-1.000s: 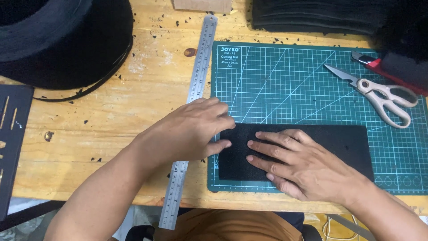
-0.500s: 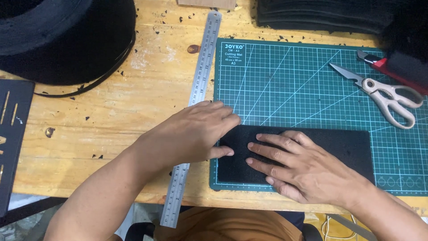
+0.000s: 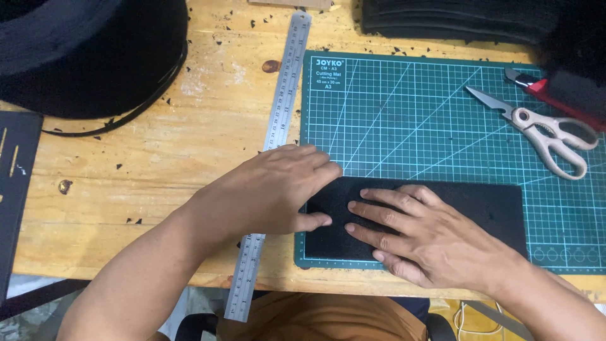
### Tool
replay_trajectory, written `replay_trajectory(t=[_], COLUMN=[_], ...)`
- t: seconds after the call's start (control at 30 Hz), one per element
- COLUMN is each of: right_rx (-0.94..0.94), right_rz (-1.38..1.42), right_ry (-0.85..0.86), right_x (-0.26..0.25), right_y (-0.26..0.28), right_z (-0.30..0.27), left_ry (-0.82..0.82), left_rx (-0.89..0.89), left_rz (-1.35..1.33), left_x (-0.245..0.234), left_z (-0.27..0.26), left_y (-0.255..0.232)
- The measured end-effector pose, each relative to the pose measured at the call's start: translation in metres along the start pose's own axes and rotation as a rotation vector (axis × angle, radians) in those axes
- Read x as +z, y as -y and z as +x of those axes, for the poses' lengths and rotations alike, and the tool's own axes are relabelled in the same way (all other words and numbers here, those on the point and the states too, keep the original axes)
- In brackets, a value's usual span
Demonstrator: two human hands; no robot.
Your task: The person measures and cuts a piece of black fabric on a green cutting mat using a metal ruler and scissors. They align the ruler along the fabric edge, hold it in place, and trim the material to size.
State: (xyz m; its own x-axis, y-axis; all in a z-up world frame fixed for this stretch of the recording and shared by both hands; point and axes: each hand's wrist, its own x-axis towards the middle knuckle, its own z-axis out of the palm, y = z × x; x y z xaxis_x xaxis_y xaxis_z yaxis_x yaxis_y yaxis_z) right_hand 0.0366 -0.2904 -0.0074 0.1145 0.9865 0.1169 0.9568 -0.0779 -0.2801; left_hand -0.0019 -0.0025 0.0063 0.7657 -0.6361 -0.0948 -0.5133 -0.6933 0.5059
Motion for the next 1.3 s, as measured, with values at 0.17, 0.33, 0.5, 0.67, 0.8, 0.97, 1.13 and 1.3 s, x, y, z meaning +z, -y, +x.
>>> replay_trajectory(t=[0.17, 0.33, 0.5, 0.67, 0.8, 0.97, 1.13, 1.3], right_rx=[0.004, 0.02, 0.022, 0.033, 0.065, 0.151, 0.248, 0.452], right_rz=[0.011, 0.038, 0.083, 0.136, 0.171, 0.141, 0.029, -0.046], right_ry=[0.004, 0.007, 0.011, -0.017, -0.048, -0.052, -0.025, -0.092], right_x=[0.001, 0.0, -0.002, -0.007, -0.014, -0.023, -0.028, -0.014], right_y=[0.0, 0.0, 0.0, -0.003, -0.01, -0.014, -0.012, -0.012], right_z=[-0.002, -0.001, 0.001, -0.002, -0.006, -0.014, -0.035, -0.082], left_ry=[0.031, -0.049, -0.006, 0.057, 0.053, 0.133, 0.227, 0.191], left_rx=[0.079, 0.172, 0.131, 0.103, 0.098, 0.049, 0.001, 0.06], left_rz=[0.005, 0.01, -0.017, -0.01, 0.025, 0.015, 0.029, 0.152], left_x=[0.007, 0.014, 0.014, 0.014, 0.015, 0.014, 0.016, 0.023], left_z=[0.002, 0.001, 0.001, 0.004, 0.005, 0.007, 0.008, 0.005], left_y=[-0.012, -0.017, -0.017, -0.017, -0.017, -0.016, -0.015, -0.012])
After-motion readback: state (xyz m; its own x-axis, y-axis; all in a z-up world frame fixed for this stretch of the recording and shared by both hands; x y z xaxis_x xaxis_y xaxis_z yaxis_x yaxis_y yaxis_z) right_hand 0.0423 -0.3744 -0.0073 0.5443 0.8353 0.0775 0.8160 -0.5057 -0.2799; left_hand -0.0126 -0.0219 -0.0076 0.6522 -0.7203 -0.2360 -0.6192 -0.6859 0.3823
